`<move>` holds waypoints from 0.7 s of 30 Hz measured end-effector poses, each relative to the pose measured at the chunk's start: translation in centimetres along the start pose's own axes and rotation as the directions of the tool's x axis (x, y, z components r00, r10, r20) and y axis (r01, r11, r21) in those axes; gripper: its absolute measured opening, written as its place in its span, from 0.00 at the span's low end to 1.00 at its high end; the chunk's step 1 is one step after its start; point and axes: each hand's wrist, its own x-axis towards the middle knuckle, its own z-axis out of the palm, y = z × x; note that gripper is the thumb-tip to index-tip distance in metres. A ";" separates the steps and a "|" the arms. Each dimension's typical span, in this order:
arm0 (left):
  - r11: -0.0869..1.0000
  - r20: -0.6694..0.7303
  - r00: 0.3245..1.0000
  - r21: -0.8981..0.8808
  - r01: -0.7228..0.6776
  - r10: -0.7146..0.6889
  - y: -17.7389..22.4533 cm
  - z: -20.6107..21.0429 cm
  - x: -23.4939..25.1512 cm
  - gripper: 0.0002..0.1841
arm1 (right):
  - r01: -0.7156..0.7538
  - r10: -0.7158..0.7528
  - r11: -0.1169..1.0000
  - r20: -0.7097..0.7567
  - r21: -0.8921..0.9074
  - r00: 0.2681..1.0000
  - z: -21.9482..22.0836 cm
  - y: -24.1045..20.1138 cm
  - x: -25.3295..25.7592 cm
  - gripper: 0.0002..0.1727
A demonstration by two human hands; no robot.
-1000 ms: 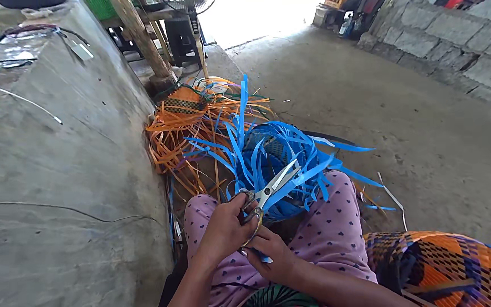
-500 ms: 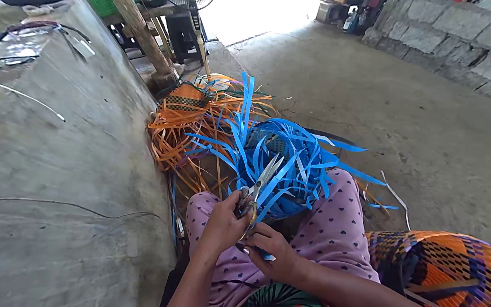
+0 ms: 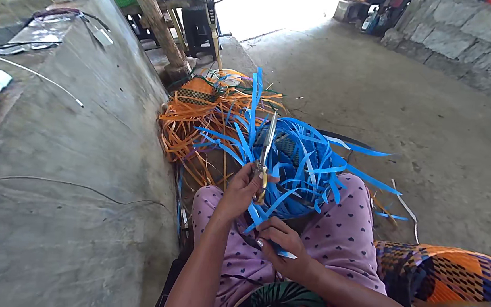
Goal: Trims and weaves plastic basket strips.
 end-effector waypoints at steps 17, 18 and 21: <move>0.963 -0.550 0.791 -0.189 0.192 -0.266 -12.8 -4.9 8.0 0.25 | -0.097 0.150 0.977 -0.284 0.191 0.947 -7.4 1.3 2.7 0.16; 0.958 -0.554 0.791 -0.250 0.139 -0.259 -12.9 -4.4 8.6 0.20 | -0.111 0.168 0.967 -0.250 0.228 0.953 -8.0 1.3 2.5 0.23; 0.907 -0.577 0.780 -0.420 -0.029 -0.242 -13.9 -4.2 9.9 0.17 | -0.191 0.213 0.966 -0.117 0.175 0.970 -9.6 0.5 0.8 0.43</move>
